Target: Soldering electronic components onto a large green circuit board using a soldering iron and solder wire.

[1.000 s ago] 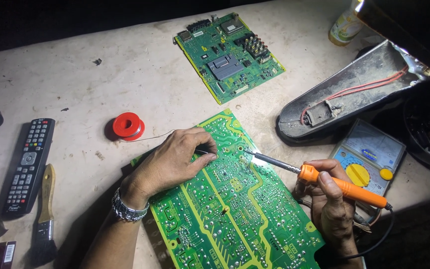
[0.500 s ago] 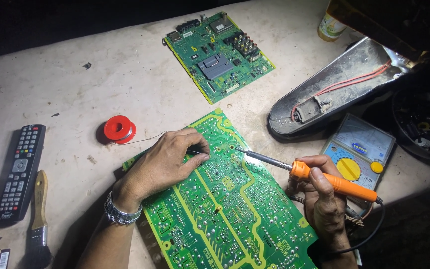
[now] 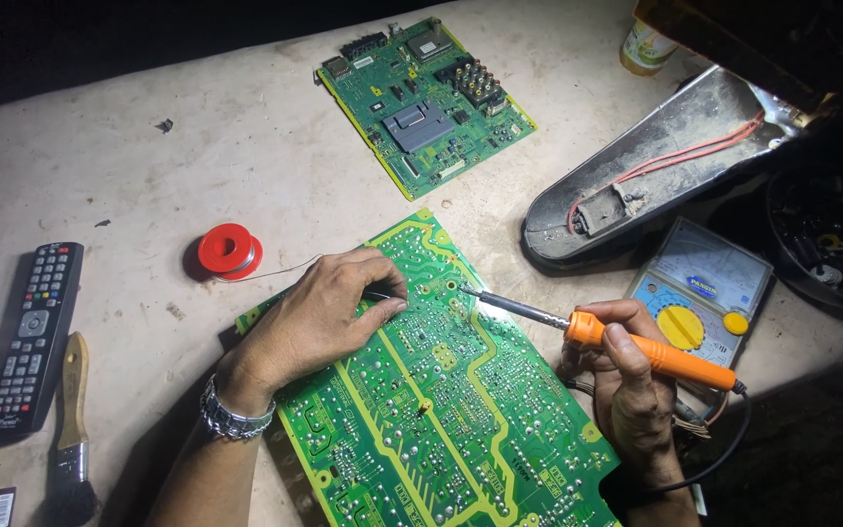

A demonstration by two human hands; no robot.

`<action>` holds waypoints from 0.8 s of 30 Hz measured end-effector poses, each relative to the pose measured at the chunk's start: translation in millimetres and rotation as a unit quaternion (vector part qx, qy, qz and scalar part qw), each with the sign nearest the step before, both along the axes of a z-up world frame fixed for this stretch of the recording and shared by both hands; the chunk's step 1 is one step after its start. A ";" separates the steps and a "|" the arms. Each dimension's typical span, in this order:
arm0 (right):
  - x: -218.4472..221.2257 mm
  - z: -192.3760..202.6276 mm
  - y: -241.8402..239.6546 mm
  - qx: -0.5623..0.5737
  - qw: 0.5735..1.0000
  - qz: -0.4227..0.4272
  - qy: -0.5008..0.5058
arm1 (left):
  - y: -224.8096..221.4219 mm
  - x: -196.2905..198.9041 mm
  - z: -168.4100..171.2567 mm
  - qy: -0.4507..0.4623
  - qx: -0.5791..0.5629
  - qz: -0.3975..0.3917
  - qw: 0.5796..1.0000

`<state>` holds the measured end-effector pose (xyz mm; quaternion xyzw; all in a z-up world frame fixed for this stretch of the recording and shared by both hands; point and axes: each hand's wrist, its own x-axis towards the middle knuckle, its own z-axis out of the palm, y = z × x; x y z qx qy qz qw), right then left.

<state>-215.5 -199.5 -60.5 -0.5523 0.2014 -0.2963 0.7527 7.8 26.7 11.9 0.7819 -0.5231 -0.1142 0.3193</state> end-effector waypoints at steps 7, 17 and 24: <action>1.8 3.6 3.2 -0.008 1.000 -0.005 -0.005 | -0.5 -0.9 0.2 -0.006 0.005 0.004 1.000; 0.8 4.7 3.7 0.020 1.000 -0.001 -0.005 | -1.9 -2.0 3.4 0.012 0.008 0.011 1.000; 1.3 10.4 4.9 -0.005 1.000 0.004 -0.005 | -1.9 -2.0 2.9 0.008 0.012 0.013 1.000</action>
